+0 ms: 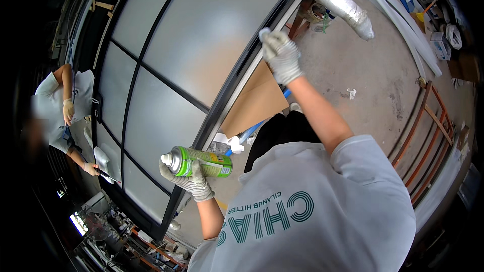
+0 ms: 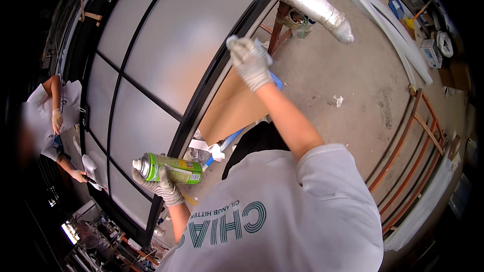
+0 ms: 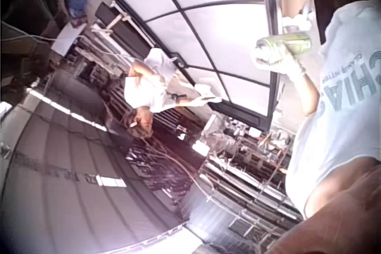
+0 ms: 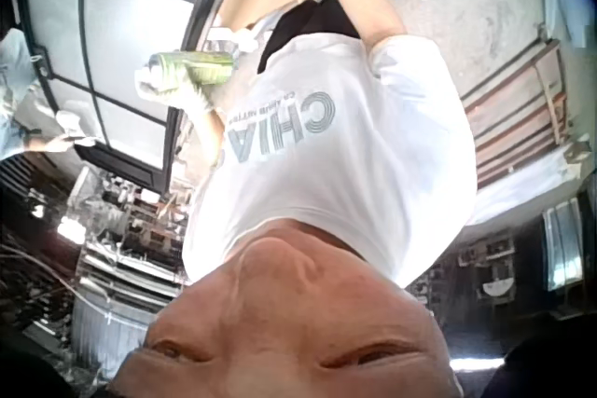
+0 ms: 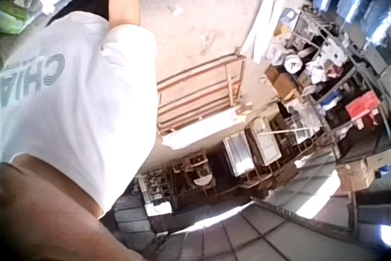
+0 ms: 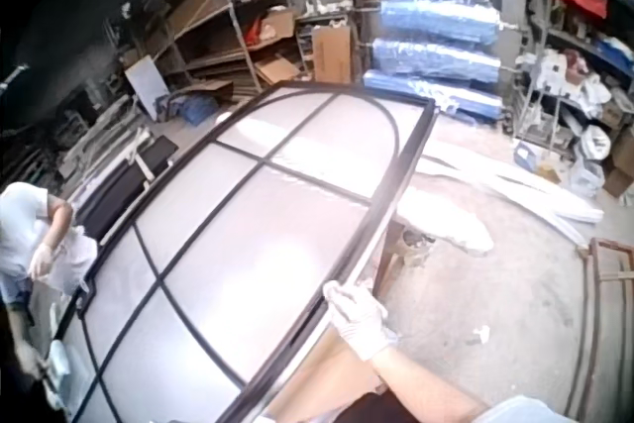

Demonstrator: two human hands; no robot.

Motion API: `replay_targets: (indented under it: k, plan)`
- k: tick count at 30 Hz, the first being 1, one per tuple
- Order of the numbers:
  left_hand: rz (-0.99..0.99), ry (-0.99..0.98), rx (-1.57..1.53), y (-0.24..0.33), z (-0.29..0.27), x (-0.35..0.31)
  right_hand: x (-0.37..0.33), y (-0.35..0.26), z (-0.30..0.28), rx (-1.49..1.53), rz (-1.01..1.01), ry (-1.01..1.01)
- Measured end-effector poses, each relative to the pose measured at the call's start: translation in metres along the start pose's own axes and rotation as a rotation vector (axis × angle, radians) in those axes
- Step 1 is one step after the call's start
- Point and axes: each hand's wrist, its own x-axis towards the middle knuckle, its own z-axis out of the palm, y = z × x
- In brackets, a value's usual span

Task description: The person cleans the frame of a large window pane using a spray can and a cloth. They spray the frame and wipe it down, then use a small tool to scrape the edges before wiping again. The person works on different sections of the frame, including the curved top and straight sides, while another person works in the background.

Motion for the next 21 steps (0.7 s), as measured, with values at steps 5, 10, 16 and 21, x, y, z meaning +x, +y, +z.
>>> replay_targets:
  k: [5,10,16,21]
  plan:
    - [-0.095,0.102,0.033,0.015,0.0,-0.032,-0.102,-0.021,0.058,-0.229,-0.417,-0.351]
    - [-0.173,0.191,0.119,0.012,-0.02,-0.066,0.008,0.014,-0.012,-0.001,0.004,-0.068]
    - [-0.191,0.253,0.208,0.009,-0.036,-0.079,-0.137,-0.046,0.076,-0.27,-0.386,-0.45]
    - [-0.153,0.245,0.185,0.0,-0.071,-0.083,-0.122,-0.043,0.073,-0.188,-0.462,-0.342]
